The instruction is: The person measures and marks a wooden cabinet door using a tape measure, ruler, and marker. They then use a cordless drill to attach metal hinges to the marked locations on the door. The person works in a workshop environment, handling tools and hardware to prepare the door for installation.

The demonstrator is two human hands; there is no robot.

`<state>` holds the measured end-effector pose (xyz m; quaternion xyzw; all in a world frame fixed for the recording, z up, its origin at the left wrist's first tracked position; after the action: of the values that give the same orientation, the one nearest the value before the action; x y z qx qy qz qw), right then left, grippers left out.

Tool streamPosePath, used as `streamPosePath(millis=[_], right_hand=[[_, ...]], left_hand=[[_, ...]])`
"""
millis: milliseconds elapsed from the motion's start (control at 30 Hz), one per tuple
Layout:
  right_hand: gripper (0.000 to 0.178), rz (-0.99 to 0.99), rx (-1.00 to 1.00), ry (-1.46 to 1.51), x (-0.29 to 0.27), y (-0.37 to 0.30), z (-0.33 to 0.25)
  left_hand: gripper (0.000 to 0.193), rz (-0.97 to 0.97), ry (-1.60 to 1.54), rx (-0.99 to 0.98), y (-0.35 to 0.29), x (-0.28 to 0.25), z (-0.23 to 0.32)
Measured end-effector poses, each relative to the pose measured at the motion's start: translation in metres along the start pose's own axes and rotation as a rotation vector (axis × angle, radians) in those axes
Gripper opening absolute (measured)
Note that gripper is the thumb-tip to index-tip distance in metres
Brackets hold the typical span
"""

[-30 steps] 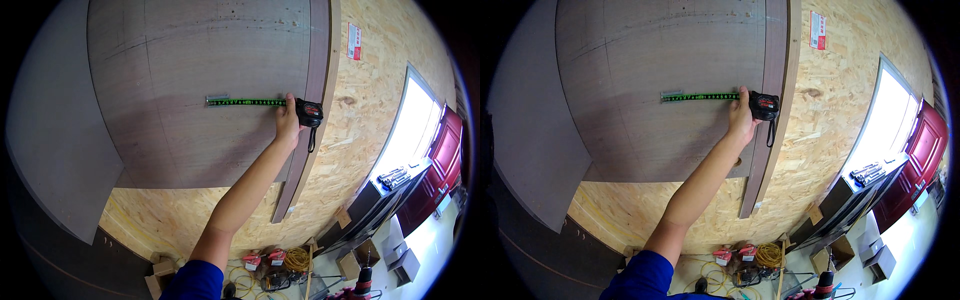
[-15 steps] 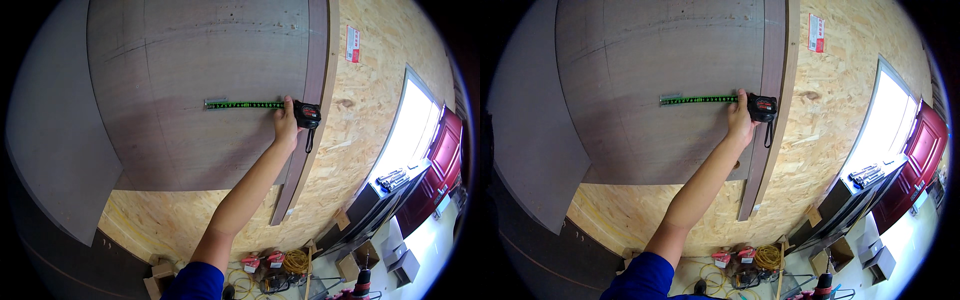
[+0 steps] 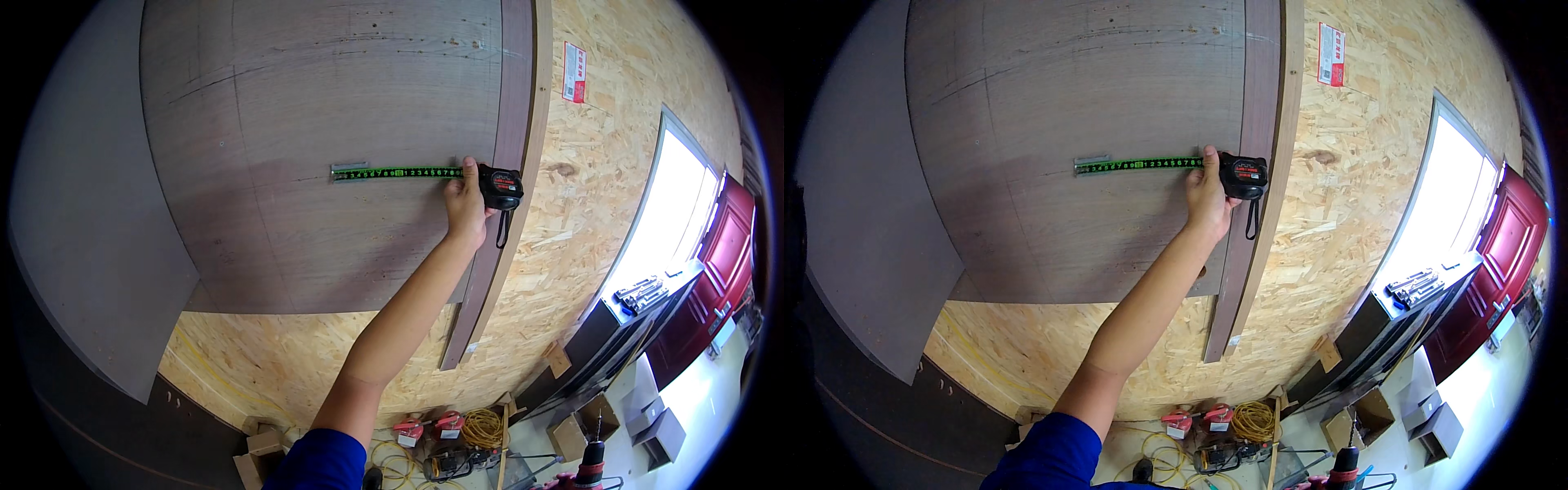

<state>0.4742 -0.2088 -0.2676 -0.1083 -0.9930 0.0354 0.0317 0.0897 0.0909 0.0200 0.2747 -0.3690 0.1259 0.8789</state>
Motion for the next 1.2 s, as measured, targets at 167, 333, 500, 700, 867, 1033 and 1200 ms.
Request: streamPosePath(millis=[167, 333, 500, 700, 867, 1033, 1200], right_hand=[[0.031, -0.003, 0.002, -0.006, -0.003, 0.002, -0.003], [0.032, 0.010, 0.006, 0.005, -0.014, 0.004, -0.008], [0.032, 0.015, 0.008, 0.017, -0.015, 0.001, -0.003], [0.032, 0.010, 0.008, 0.032, -0.021, -0.007, 0.003], [0.033, 0.010, 0.004, 0.055, -0.019, -0.012, 0.013], [0.033, 0.027, -0.028, 0.056, -0.021, -0.022, 0.017], [0.033, 0.042, -0.049, 0.085, -0.034, -0.033, 0.022]], left_hand=[[0.042, -0.027, -0.006, 0.022, 0.000, -0.001, 0.004], [0.043, 0.012, 0.024, 0.001, 0.001, 0.005, -0.009], [0.044, 0.014, 0.066, 0.013, 0.000, 0.000, -0.007], [0.044, -0.031, 0.041, 0.022, 0.002, -0.002, -0.001], [0.043, 0.023, 0.046, 0.013, 0.000, -0.002, 0.000], [0.043, -0.008, 0.033, 0.022, 0.001, -0.007, 0.004], [0.041, -0.048, 0.050, 0.006, -0.002, -0.003, 0.005]])
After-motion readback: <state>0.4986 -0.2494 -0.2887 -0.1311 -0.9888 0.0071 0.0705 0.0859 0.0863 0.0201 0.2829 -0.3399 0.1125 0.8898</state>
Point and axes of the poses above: each hand's wrist, its own y-axis towards the middle knuckle, its own x-axis out of the palm, z = x × y, the point moved 2 cm from there along y, towards the middle knuckle, and after that the axes turned 7 degrees about z, right-handed, at the moved point
